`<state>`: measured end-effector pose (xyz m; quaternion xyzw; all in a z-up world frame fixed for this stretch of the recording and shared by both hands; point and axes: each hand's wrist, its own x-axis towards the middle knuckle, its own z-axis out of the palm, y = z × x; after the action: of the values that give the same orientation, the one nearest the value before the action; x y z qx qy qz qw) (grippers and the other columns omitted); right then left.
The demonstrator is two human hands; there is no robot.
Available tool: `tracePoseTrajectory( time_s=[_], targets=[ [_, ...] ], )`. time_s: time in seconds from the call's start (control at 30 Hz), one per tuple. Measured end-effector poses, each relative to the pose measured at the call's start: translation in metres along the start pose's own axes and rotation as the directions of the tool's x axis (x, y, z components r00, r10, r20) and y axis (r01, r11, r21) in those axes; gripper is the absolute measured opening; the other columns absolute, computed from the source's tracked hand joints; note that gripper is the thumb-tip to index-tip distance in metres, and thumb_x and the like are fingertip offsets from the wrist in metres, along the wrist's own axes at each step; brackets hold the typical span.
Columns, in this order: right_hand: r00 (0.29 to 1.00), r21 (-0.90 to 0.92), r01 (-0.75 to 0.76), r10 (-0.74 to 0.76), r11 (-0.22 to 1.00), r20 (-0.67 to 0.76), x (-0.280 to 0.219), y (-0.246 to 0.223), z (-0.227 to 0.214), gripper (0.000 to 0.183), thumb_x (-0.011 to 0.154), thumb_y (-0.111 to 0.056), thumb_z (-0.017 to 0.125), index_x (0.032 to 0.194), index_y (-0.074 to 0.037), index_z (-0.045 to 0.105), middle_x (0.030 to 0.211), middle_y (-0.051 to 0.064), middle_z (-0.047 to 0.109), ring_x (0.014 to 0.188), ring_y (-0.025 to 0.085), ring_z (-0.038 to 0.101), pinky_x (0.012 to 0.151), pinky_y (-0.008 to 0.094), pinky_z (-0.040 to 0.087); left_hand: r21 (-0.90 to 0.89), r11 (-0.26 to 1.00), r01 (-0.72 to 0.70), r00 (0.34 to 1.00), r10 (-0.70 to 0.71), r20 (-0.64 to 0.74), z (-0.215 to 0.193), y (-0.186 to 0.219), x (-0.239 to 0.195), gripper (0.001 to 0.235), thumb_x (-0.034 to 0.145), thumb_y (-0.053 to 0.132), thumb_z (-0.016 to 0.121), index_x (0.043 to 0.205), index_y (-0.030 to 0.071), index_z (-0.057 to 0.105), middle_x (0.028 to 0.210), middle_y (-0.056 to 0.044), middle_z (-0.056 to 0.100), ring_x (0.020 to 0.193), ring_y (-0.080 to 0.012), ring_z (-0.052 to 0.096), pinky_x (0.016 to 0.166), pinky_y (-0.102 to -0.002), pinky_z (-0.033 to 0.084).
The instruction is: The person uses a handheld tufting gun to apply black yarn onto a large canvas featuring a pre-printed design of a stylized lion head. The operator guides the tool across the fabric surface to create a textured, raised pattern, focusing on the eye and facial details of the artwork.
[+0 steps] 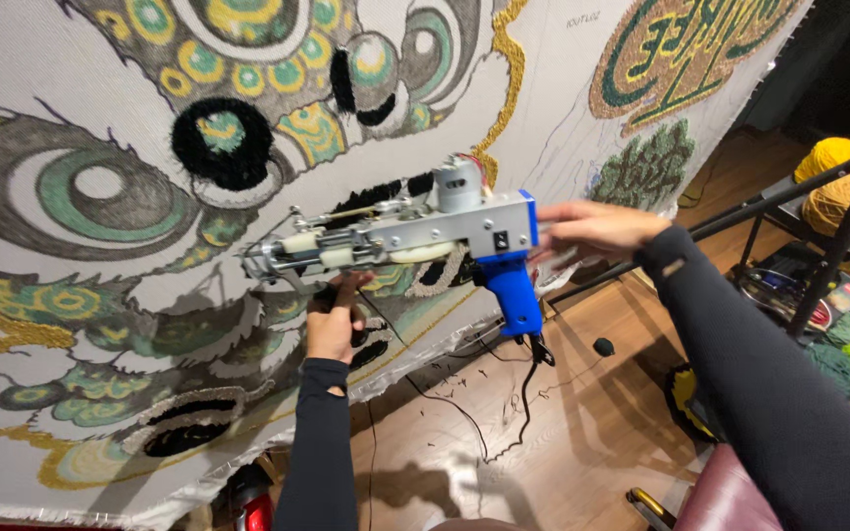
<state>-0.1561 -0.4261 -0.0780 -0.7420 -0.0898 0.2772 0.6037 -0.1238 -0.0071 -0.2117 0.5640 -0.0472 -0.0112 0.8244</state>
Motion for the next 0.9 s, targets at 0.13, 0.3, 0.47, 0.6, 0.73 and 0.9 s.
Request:
tracePoseTrajectory(
  time_s=[0.13, 0.3, 0.47, 0.6, 0.73, 0.9],
  targets=[
    [0.966, 0.364, 0.101, -0.18, 0.926, 0.188, -0.013, 0.027, 0.037, 0.051, 0.101, -0.022, 0.068, 0.142, 0.001, 0.052, 0.113, 0.009, 0.068, 0.1, 0.021, 0.068, 0.092, 0.043, 0.057, 0.115, 0.99, -0.081, 0.997, 0.078, 0.028, 0.017, -0.011, 0.011, 0.031, 0.101, 0.029, 0.066, 0.107, 0.0, 0.077, 0.104, -0.006, 0.079, 0.05, -0.0045, 0.044, 0.044, -0.024, 0.035],
    [0.945, 0.519, 0.204, -0.028, 0.83, -0.326, -0.004, 0.067, 0.086, 0.045, 0.087, -0.038, 0.068, 0.118, -0.006, 0.061, 0.083, 0.009, 0.068, 0.067, 0.023, 0.069, 0.063, 0.039, 0.059, 0.252, 0.965, 0.076, 0.997, -0.081, 0.009, 0.024, -0.055, 0.036, 0.022, 0.097, 0.022, 0.065, 0.11, 0.013, 0.081, 0.074, 0.002, 0.064, 0.047, -0.0041, 0.044, 0.041, -0.026, 0.038],
    [0.932, 0.584, 0.24, -0.015, 0.775, -0.363, -0.015, 0.087, 0.087, 0.047, 0.089, -0.048, 0.07, 0.109, -0.006, 0.065, 0.073, 0.009, 0.065, 0.059, 0.02, 0.064, 0.053, 0.033, 0.054, 0.286, 0.958, -0.005, 0.994, -0.027, 0.108, 0.042, -0.074, 0.048, 0.019, 0.095, 0.014, 0.062, 0.104, 0.005, 0.077, 0.066, 0.001, 0.062, 0.046, -0.0091, 0.052, 0.042, -0.028, 0.043],
    [0.876, 0.587, 0.28, 0.048, 0.76, -0.48, -0.033, 0.081, 0.095, 0.05, 0.088, -0.047, 0.065, 0.106, -0.001, 0.067, 0.072, 0.008, 0.064, 0.057, 0.017, 0.061, 0.052, 0.034, 0.052, 0.33, 0.944, -0.016, 0.992, -0.025, 0.12, 0.073, -0.043, 0.024, 0.023, 0.096, 0.022, 0.067, 0.105, 0.008, 0.082, 0.063, 0.004, 0.058, 0.044, -0.0078, 0.046, 0.04, -0.027, 0.039],
    [0.928, 0.61, 0.276, -0.041, 0.742, -0.37, -0.04, 0.08, 0.091, 0.058, 0.092, -0.053, 0.063, 0.105, 0.003, 0.068, 0.058, 0.007, 0.055, 0.044, 0.015, 0.049, 0.046, 0.029, 0.042, 0.301, 0.954, 0.008, 0.989, -0.051, 0.135, 0.085, -0.037, 0.014, 0.021, 0.094, 0.024, 0.073, 0.1, 0.007, 0.083, 0.062, 0.004, 0.055, 0.045, -0.0074, 0.047, 0.041, -0.026, 0.041],
    [0.911, 0.59, 0.269, -0.003, 0.761, -0.413, -0.048, 0.079, 0.089, 0.058, 0.09, -0.053, 0.061, 0.107, 0.002, 0.068, 0.057, 0.005, 0.053, 0.043, 0.015, 0.046, 0.046, 0.03, 0.04, 0.291, 0.957, 0.011, 0.989, -0.054, 0.141, 0.092, -0.049, 0.02, 0.018, 0.089, 0.016, 0.071, 0.095, 0.004, 0.082, 0.062, 0.004, 0.059, 0.047, -0.0079, 0.052, 0.043, -0.025, 0.047]
  ],
)
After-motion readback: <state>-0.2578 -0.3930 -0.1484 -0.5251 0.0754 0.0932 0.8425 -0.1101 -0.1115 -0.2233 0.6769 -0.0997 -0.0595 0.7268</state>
